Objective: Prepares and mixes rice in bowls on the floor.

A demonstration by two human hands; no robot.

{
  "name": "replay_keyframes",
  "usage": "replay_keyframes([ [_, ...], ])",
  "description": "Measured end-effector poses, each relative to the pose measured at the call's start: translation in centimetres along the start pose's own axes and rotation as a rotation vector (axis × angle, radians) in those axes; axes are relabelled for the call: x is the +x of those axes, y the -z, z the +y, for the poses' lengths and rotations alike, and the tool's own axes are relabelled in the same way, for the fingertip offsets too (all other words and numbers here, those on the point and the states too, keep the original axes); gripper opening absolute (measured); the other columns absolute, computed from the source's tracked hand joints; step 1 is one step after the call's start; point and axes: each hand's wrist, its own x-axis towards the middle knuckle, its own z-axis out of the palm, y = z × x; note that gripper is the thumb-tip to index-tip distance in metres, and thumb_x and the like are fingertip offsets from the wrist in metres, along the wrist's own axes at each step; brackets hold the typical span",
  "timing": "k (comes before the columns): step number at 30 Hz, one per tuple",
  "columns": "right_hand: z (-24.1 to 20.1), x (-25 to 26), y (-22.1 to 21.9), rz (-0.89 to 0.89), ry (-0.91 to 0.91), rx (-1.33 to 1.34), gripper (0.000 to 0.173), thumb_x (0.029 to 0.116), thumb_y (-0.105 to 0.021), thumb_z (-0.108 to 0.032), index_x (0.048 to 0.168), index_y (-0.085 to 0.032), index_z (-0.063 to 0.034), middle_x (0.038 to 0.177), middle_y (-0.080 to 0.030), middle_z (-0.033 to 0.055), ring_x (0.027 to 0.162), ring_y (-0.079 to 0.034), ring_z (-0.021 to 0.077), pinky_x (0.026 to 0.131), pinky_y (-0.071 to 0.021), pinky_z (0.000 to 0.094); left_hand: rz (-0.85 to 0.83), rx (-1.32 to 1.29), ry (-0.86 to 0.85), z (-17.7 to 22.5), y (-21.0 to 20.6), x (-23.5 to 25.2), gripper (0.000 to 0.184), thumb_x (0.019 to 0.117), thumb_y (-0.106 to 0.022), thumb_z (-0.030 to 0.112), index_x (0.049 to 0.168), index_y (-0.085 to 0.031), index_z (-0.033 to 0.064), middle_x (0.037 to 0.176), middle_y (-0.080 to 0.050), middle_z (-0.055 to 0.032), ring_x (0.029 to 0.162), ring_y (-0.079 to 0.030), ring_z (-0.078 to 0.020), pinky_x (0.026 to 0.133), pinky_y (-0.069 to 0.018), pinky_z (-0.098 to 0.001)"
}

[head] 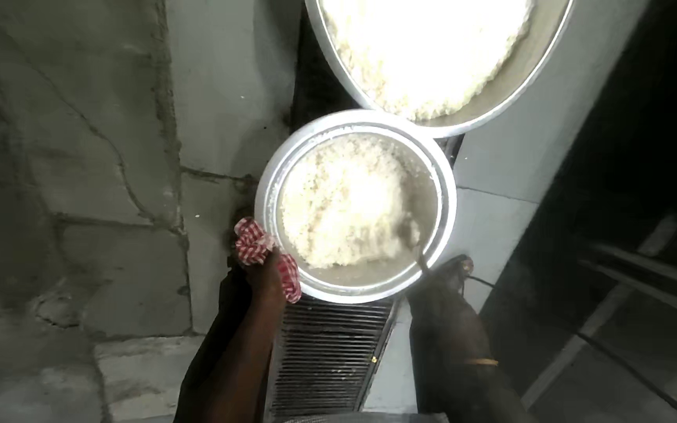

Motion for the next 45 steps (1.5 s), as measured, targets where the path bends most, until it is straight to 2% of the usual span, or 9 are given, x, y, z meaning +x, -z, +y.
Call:
replay_keyframes([
  [5, 0.9, 4.4, 2.5, 0.214, 0.139, -0.236, 0.037, 0.1073, -0.05, -0.029, 0.143, -0.06, -0.0236, 0.116, -0.071, 0.0159, 0.094, -0.071, 0.0391, 0.077, -0.0569, 0.0606, -0.016, -0.158, -0.022, 0.0, -0.7, 0.2, 0.072, 0.0954, -0.064, 0.055, 0.149, -0.045, 0.0107, 0.139, -0.057, -0.0148, 0.124, -0.058, -0.0255, 0.102, -0.0503, -0.0501],
  [8, -0.6, 6.6, 5.3, 0.245, 0.232, -0.363, 0.03, 0.1087, -0.044, -0.022, 0.129, -0.06, -0.0062, 0.106, -0.069, 0.0197, 0.086, -0.071, 0.0388, 0.068, -0.0578, 0.0557, 0.008, -0.109, 0.057, 0.2, -0.4, 0.3, 0.079, 0.0967, -0.057, 0.063, 0.154, -0.038, 0.0119, 0.147, -0.05, -0.0166, 0.133, -0.052, -0.0295, 0.106, -0.046, -0.0559],
  [19, -5.3, 4.9, -5.6, -0.303, 0.161, -0.377, 0.036, 0.1052, -0.051, -0.023, 0.136, -0.056, -0.0046, 0.126, -0.066, 0.0195, 0.113, -0.067, 0.0366, 0.093, -0.0541, 0.055, -0.022, -0.026, 0.185, 1.9, -0.2, -0.7, 0.065, 0.1059, -0.045, 0.053, 0.148, -0.043, 0.0042, 0.141, -0.053, -0.0217, 0.126, -0.054, -0.0338, 0.101, -0.0465, -0.059],
  [22, -4.4, 4.0, -6.6, -0.318, 0.269, -0.289, 0.051, 0.1079, -0.047, -0.024, 0.158, -0.04, -0.017, 0.132, -0.064, 0.017, 0.122, -0.063, 0.0347, 0.105, -0.0493, 0.0507, -0.037, 0.017, 0.191, 1.5, -0.3, -0.6, 0.068, 0.1054, -0.042, 0.057, 0.149, -0.042, 0.0049, 0.141, -0.052, -0.023, 0.125, -0.055, -0.0359, 0.1, -0.0466, -0.0609],
  [24, -2.5, 2.5, -6.6, -0.238, 0.262, -0.172, 0.058, 0.1087, -0.047, -0.021, 0.163, -0.03, -0.0309, 0.129, -0.066, 0.0154, 0.116, -0.066, 0.0344, 0.1, -0.0526, 0.0515, -0.034, 0.026, 0.218, 1.4, -0.3, -0.6, 0.071, 0.1045, -0.042, 0.06, 0.152, -0.038, 0.0072, 0.143, -0.051, -0.0231, 0.126, -0.054, -0.0368, 0.099, -0.0462, -0.062],
  [27, 0.3, -1.7, -5.7, -0.101, 0.164, 0.062, 0.047, 0.1076, -0.05, -0.022, 0.154, -0.047, -0.0263, 0.116, -0.07, 0.0179, 0.096, -0.07, 0.0354, 0.086, -0.0572, 0.0554, -0.032, 0.048, 0.195, 1.1, -0.3, -0.3, 0.073, 0.1036, -0.042, 0.062, 0.152, -0.039, 0.0066, 0.143, -0.051, -0.0235, 0.127, -0.053, -0.0369, 0.1, -0.045, -0.0622],
  [32, 4.8, -2.9, -10.5, -0.154, -0.003, -0.01, 0.06, 0.1082, -0.045, -0.024, 0.162, -0.026, -0.0406, 0.139, -0.057, 0.0213, 0.1, -0.071, 0.0366, 0.084, -0.0603, 0.0532, -0.025, 0.055, 0.034, -1.0, -0.1, -0.6, 0.062, 0.1062, -0.047, 0.05, 0.15, -0.041, 0.0062, 0.142, -0.053, -0.0204, 0.125, -0.056, -0.0313, 0.101, -0.0483, -0.0556],
  [39, 5.0, -3.3, -9.3, -0.146, 0.071, 0.061, 0.057, 0.1064, -0.046, -0.018, 0.161, -0.035, -0.0307, 0.138, -0.058, 0.0186, 0.105, -0.07, 0.0352, 0.089, -0.0586, 0.0516, -0.011, 0.158, -0.11, -1.7, 4.0, -4.7, 0.06, 0.1045, -0.058, 0.021, 0.155, -0.032, 0.0045, 0.148, -0.047, -0.0233, 0.13, -0.052, -0.0343, 0.104, -0.0468, -0.0558],
  [45, 5.8, -4.5, -6.8, -0.233, 0.07, 0.074, 0.056, 0.1047, -0.048, -0.016, 0.159, -0.037, -0.0228, 0.147, -0.052, 0.0201, 0.109, -0.068, 0.039, 0.091, -0.0569, 0.0555, -0.146, 0.328, -0.172, 1.7, 7.0, -13.5, 0.061, 0.1046, -0.058, 0.024, 0.155, -0.031, 0.0042, 0.141, -0.053, -0.0231, 0.121, -0.059, -0.0312, 0.097, -0.0526, -0.0509],
])
